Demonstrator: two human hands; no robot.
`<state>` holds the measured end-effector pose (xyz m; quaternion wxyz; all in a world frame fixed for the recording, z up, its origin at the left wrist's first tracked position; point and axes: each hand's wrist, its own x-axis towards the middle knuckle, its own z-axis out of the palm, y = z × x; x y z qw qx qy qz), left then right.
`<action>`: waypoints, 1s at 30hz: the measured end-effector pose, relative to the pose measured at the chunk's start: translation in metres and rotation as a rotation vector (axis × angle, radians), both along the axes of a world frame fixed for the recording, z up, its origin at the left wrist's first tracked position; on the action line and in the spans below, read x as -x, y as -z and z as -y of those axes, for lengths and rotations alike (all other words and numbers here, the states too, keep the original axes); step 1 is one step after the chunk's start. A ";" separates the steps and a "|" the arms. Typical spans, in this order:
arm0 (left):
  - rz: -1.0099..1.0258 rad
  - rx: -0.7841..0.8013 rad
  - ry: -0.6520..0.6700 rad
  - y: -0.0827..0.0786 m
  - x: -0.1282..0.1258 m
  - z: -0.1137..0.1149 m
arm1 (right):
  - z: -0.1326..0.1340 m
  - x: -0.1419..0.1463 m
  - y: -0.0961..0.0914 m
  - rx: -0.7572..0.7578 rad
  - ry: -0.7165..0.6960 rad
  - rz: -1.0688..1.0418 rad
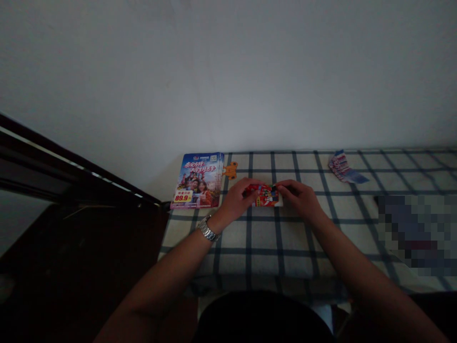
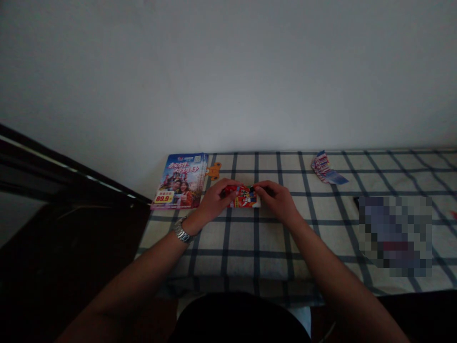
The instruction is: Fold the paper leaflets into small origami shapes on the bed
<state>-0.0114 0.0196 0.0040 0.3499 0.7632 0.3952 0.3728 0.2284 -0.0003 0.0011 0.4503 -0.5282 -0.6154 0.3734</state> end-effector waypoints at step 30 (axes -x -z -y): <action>0.060 0.109 0.015 0.006 -0.001 0.000 | -0.001 0.005 0.006 -0.016 0.027 0.005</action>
